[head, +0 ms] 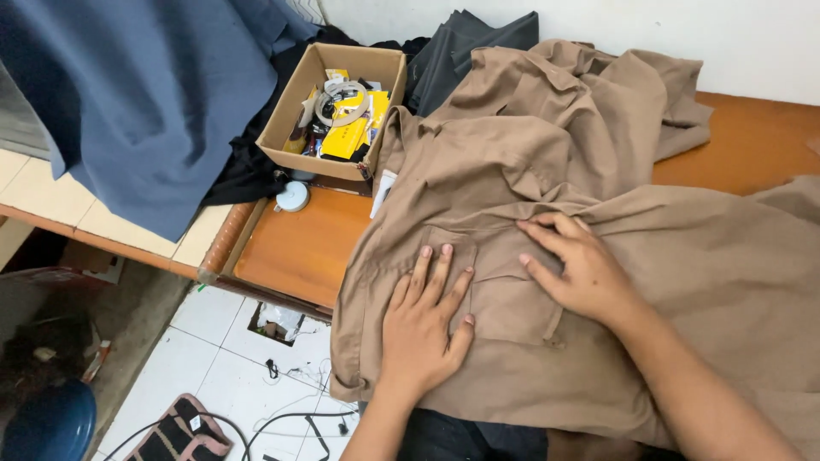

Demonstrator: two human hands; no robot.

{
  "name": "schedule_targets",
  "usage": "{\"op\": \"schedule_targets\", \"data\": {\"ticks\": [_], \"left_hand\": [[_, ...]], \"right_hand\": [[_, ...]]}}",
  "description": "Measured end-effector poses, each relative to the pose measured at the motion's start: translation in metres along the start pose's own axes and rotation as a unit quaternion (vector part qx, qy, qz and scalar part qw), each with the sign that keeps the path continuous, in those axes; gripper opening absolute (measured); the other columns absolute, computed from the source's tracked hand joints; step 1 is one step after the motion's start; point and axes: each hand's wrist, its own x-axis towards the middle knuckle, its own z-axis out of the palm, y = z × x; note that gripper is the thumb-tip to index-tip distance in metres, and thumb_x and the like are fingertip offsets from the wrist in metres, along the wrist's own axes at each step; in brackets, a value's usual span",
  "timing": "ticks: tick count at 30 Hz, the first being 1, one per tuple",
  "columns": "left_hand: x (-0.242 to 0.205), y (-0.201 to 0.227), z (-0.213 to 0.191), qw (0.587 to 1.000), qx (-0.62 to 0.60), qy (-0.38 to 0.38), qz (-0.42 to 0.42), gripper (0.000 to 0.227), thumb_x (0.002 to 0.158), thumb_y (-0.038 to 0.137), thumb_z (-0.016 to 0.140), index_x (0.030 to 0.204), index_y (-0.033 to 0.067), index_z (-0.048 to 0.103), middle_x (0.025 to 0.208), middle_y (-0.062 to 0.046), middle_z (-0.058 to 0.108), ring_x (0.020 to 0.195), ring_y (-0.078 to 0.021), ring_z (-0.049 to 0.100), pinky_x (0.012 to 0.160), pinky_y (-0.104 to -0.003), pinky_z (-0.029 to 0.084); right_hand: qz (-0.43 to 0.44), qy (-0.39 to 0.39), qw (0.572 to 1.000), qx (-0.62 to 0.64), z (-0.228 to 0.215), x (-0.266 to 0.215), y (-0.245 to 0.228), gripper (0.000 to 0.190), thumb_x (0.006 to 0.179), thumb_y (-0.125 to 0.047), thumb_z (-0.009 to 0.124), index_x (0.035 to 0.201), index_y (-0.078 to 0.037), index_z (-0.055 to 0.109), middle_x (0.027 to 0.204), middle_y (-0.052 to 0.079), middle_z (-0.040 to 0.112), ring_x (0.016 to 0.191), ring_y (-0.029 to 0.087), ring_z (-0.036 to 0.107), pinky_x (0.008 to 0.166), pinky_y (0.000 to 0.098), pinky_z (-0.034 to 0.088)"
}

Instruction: Inspecting, brushing, and trimming loose threads from a pair of tan cargo pants at a factory workstation.

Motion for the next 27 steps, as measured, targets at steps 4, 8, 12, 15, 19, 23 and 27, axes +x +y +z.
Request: {"op": "schedule_targets", "data": {"ticks": [4,8,12,15,19,23,27], "left_hand": [[0.002,-0.001,0.000,0.999,0.008,-0.047,0.002,0.054,0.075,0.039,0.038,0.124,0.0170,0.046,0.138,-0.010,0.028,0.129,-0.0291,0.018,0.103,-0.047,0.007],[0.007,0.006,0.003,0.998,0.008,-0.061,-0.031,0.067,0.065,0.058,0.043,0.117,0.0158,0.050,0.135,-0.015,0.029,0.127,-0.0359,0.018,0.096,-0.057,0.010],[0.006,0.011,0.000,0.996,-0.017,-0.067,0.052,0.079,0.067,0.060,0.038,0.118,0.0002,0.043,0.136,-0.024,0.024,0.126,-0.0500,0.009,0.099,-0.055,0.013],[0.001,-0.002,-0.013,0.971,-0.198,-0.094,0.094,0.066,0.078,0.040,0.040,0.133,0.0058,0.026,0.137,-0.022,0.029,0.128,-0.0314,0.030,0.105,-0.053,0.004],[0.011,-0.052,-0.031,0.986,0.121,-0.107,0.044,0.063,0.080,0.062,0.016,0.126,0.0260,0.039,0.133,0.003,0.035,0.128,-0.0220,0.021,0.101,-0.056,-0.002],[-0.004,-0.103,-0.046,0.923,0.275,0.115,-0.245,0.048,0.087,0.048,0.030,0.112,0.0160,0.056,0.133,-0.022,0.029,0.124,-0.0444,0.013,0.096,-0.059,0.002],[-0.012,-0.118,-0.049,0.944,0.088,0.180,-0.264,0.043,0.090,0.039,0.040,0.102,0.0041,0.063,0.093,-0.018,0.058,0.091,-0.0358,0.056,0.080,-0.040,0.042]], "right_hand": [[0.032,-0.154,0.978,-0.135,-0.002,-0.006,0.002,0.051,0.086,-0.041,0.030,0.131,-0.018,0.033,0.129,0.007,0.034,0.117,0.025,0.033,0.090,0.0409,0.031],[-0.043,-0.121,0.971,-0.201,-0.001,-0.010,0.005,0.050,0.087,-0.040,0.029,0.130,-0.016,0.034,0.131,0.006,0.037,0.124,0.022,0.029,0.093,0.0385,0.026],[-0.246,0.052,0.946,-0.205,-0.016,-0.004,-0.019,0.040,0.086,-0.026,0.041,0.123,-0.012,0.046,0.127,0.005,0.048,0.120,0.022,0.043,0.099,0.0374,0.031],[-0.227,-0.111,0.964,-0.078,-0.012,-0.005,-0.026,0.054,0.087,-0.038,0.030,0.135,-0.011,0.026,0.141,0.006,0.024,0.131,0.026,0.018,0.104,0.0422,0.010],[-0.179,-0.233,0.953,-0.074,0.002,-0.006,-0.010,0.057,0.085,-0.043,0.034,0.134,-0.014,0.026,0.140,0.005,0.023,0.130,0.024,0.014,0.102,0.0420,0.007],[-0.187,-0.178,0.964,-0.065,0.000,-0.005,-0.011,0.050,0.082,-0.040,0.043,0.124,-0.013,0.041,0.135,0.006,0.034,0.126,0.027,0.024,0.101,0.0439,0.016],[-0.178,-0.154,0.971,-0.034,-0.003,-0.004,-0.016,0.043,0.079,-0.040,0.049,0.113,-0.014,0.055,0.132,0.007,0.041,0.124,0.030,0.032,0.099,0.0473,0.022]]}}
